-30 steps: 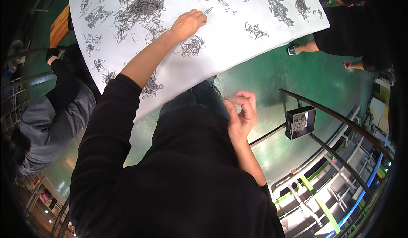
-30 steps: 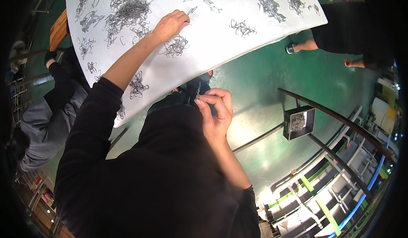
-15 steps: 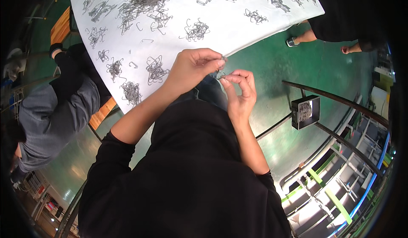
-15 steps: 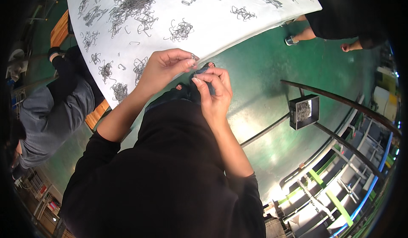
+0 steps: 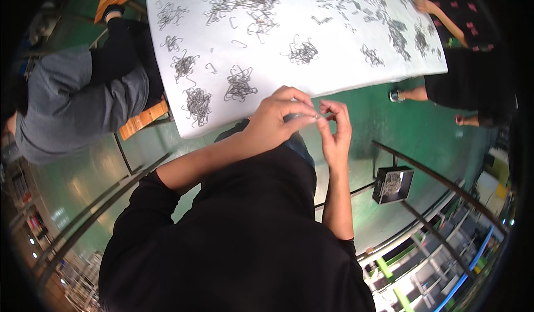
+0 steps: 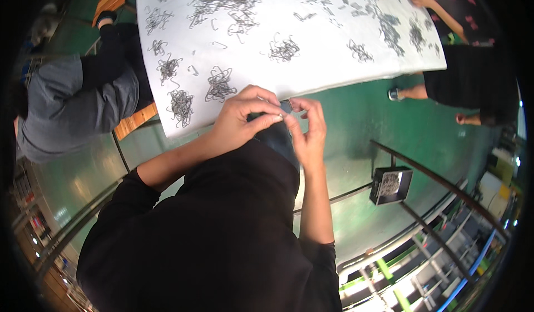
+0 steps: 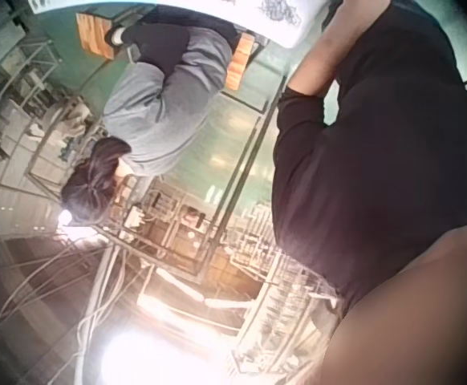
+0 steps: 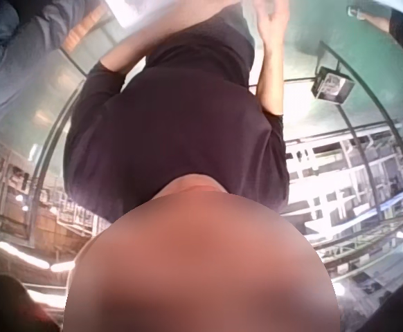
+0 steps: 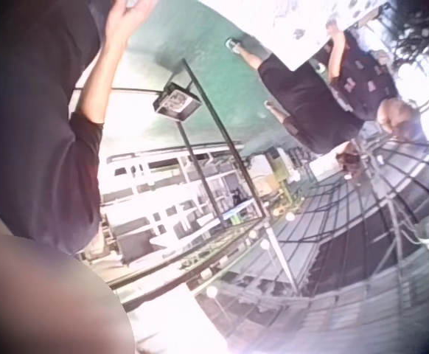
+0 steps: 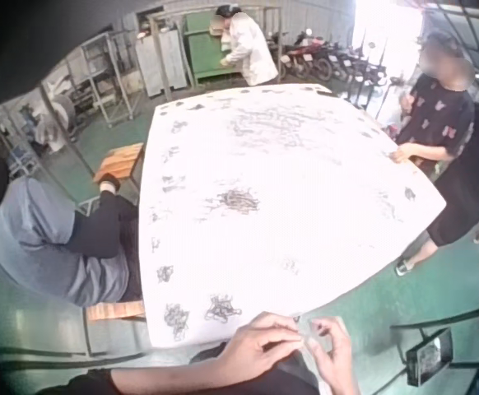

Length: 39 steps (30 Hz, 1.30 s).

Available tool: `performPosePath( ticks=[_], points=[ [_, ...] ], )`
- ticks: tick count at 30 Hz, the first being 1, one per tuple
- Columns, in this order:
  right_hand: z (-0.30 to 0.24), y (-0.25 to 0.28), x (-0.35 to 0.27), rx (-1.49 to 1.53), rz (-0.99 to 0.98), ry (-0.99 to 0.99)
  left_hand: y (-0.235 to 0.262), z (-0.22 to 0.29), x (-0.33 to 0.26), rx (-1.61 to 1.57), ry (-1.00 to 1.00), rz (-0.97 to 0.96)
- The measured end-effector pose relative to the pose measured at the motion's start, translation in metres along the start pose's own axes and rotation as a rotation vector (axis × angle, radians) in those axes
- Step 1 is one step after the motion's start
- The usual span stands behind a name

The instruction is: The person picks up small metal wire pieces from a large white sheet and links them together by hand to form a chain. They periodically place the assembled chain onto a nearby metal rack. The task is performed alongside other workers in a factory setting.

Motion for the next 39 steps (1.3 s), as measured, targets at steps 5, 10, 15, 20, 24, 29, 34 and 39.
performPosePath(
  ticks=[5,10,15,20,24,29,34,39],
  points=[
    [0.055,-0.068,0.087,-0.119,-0.314,0.039,0.003,-0.005,-0.017,0.074,-0.065,0.038],
    [0.089,-0.183,0.153,-0.566,-0.611,0.113,0.006,-0.007,-0.029,0.099,-0.104,0.089],
    [0.103,-0.224,0.161,-0.857,-0.841,0.041,0.007,-0.012,-0.031,0.149,-0.064,0.087],
    [0.091,-0.150,0.144,-0.462,-0.622,-0.125,0.002,-0.013,-0.027,0.143,-0.089,0.102],
    [0.059,-0.057,0.098,0.015,-0.301,-0.367,-0.002,-0.011,-0.021,0.149,-0.134,0.080],
    [-0.001,0.004,0.023,0.462,0.049,-0.481,-0.006,-0.004,-0.008,0.138,-0.156,0.043],
    [-0.023,0.008,-0.018,0.740,0.198,-0.492,-0.011,0.005,0.006,0.154,-0.170,0.018],
    [-0.014,0.015,-0.017,0.727,0.301,-0.430,-0.019,0.013,0.020,0.156,-0.202,0.006]
  ],
)
Point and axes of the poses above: each hand's wrist, its own x-axis towards the middle knuckle, its own y-axis out of the back of the hand, z = x × y, the point moved 5 cm from there along x, towards the middle knuckle, and after that the axes turned 14 degrees about x, right-handed, at the moved point
